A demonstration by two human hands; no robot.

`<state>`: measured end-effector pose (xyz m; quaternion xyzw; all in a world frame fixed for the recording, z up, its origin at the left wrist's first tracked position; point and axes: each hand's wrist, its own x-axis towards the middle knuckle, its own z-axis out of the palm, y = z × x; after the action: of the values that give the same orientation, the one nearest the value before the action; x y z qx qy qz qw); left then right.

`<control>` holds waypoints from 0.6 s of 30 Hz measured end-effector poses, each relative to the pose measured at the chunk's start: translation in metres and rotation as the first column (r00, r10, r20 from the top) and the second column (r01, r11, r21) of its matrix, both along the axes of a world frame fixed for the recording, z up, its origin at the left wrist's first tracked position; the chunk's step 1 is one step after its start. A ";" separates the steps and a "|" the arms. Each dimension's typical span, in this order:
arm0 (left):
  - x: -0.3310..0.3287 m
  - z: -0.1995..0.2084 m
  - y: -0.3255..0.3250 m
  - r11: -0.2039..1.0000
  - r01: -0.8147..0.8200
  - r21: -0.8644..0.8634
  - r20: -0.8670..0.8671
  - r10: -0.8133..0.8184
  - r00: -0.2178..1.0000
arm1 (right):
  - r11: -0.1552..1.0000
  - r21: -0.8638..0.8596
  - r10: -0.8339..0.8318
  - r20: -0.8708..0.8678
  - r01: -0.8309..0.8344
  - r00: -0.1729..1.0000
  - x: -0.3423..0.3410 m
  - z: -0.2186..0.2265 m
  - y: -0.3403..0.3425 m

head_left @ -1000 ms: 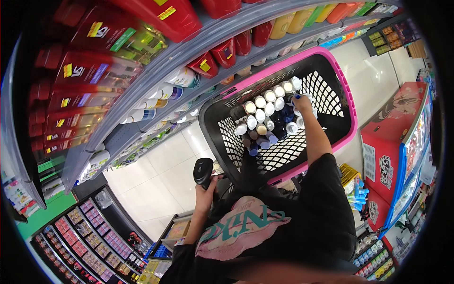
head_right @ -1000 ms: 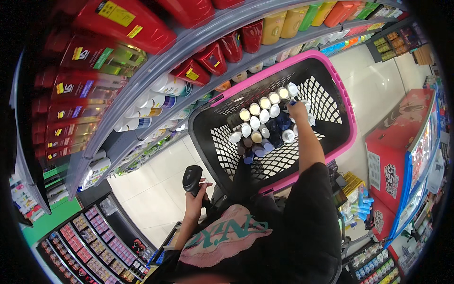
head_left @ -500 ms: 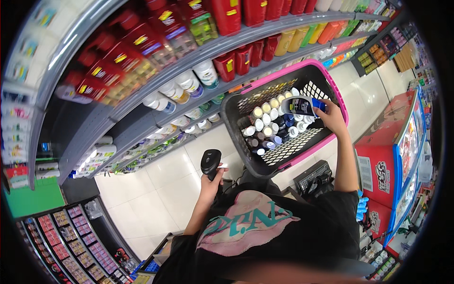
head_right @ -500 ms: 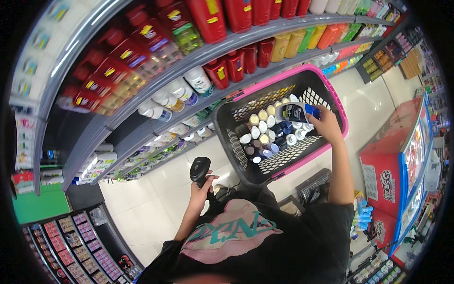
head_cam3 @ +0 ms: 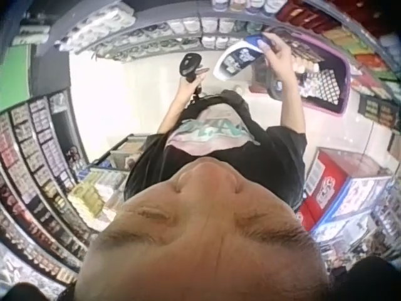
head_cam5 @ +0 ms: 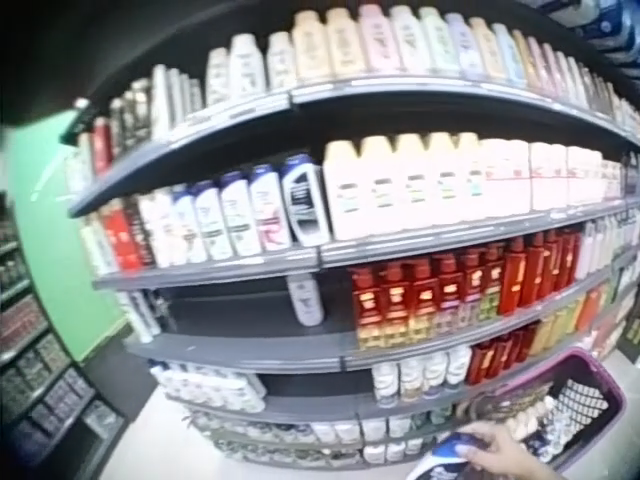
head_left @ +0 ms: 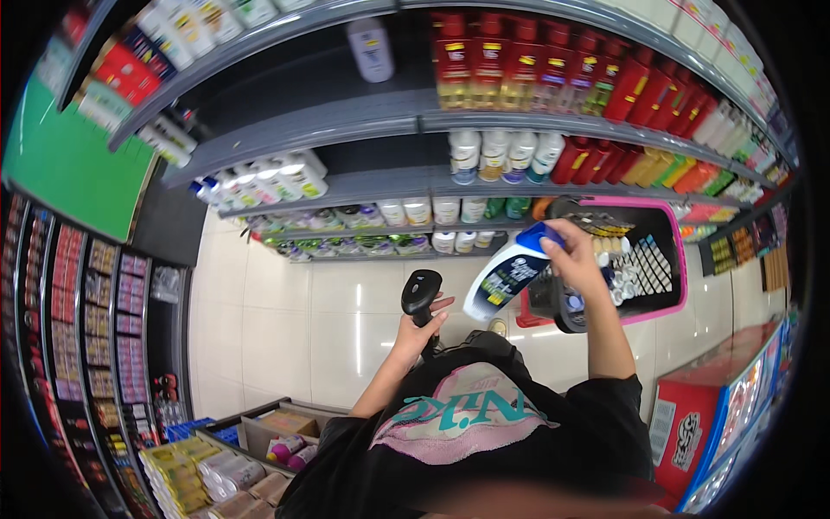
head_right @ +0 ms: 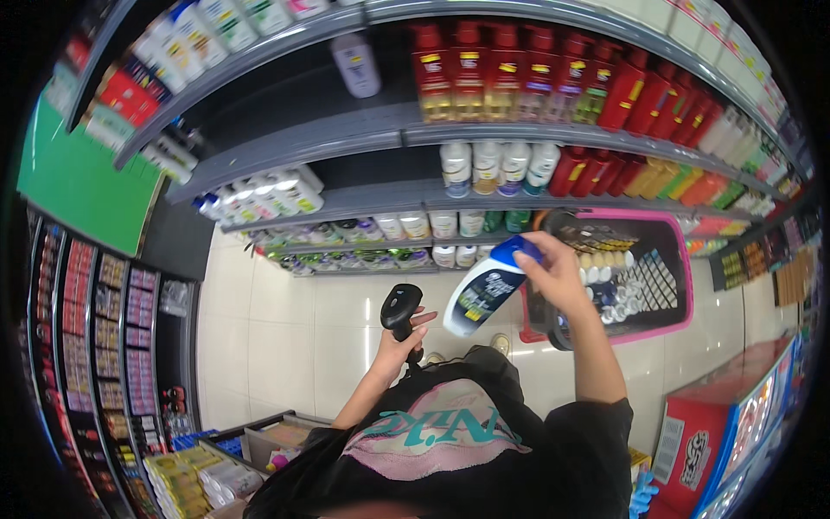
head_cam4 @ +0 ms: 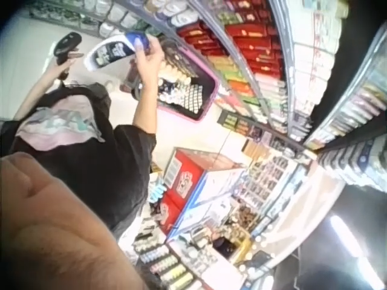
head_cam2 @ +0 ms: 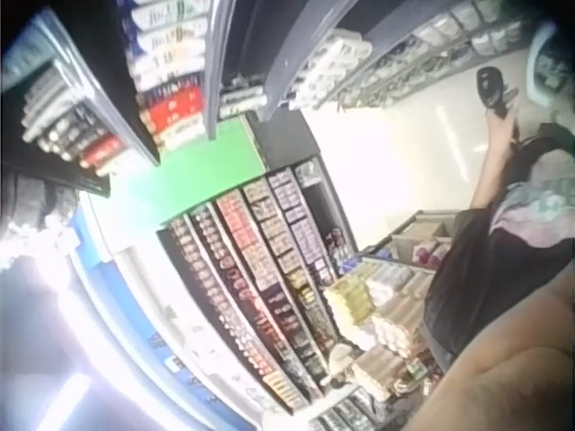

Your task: Stock bottles of shampoo and conditioner onto supermarket shelves from a shopping basket.

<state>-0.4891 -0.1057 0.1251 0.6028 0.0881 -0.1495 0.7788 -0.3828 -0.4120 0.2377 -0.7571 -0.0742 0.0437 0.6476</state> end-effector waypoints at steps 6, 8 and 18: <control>-0.054 -0.004 0.073 0.975 -0.208 -0.083 -0.027 0.206 0.978 | 0.967 0.061 0.251 -0.032 -0.249 0.967 0.009 -0.016 0.148; -0.069 -0.021 0.094 0.955 -0.287 -0.072 -0.072 0.282 0.957 | 0.950 0.119 0.294 -0.030 -0.289 0.955 0.013 -0.030 0.186; -0.079 -0.027 0.170 0.809 -0.585 -0.057 -0.097 0.579 0.809 | 0.826 0.159 0.564 -0.211 -0.541 0.798 0.018 -0.073 0.342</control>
<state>-0.5677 0.0645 0.0977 0.5074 0.2915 0.0700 0.8079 -0.3651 -0.0696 0.1650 -0.6605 -0.2119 0.3218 0.6444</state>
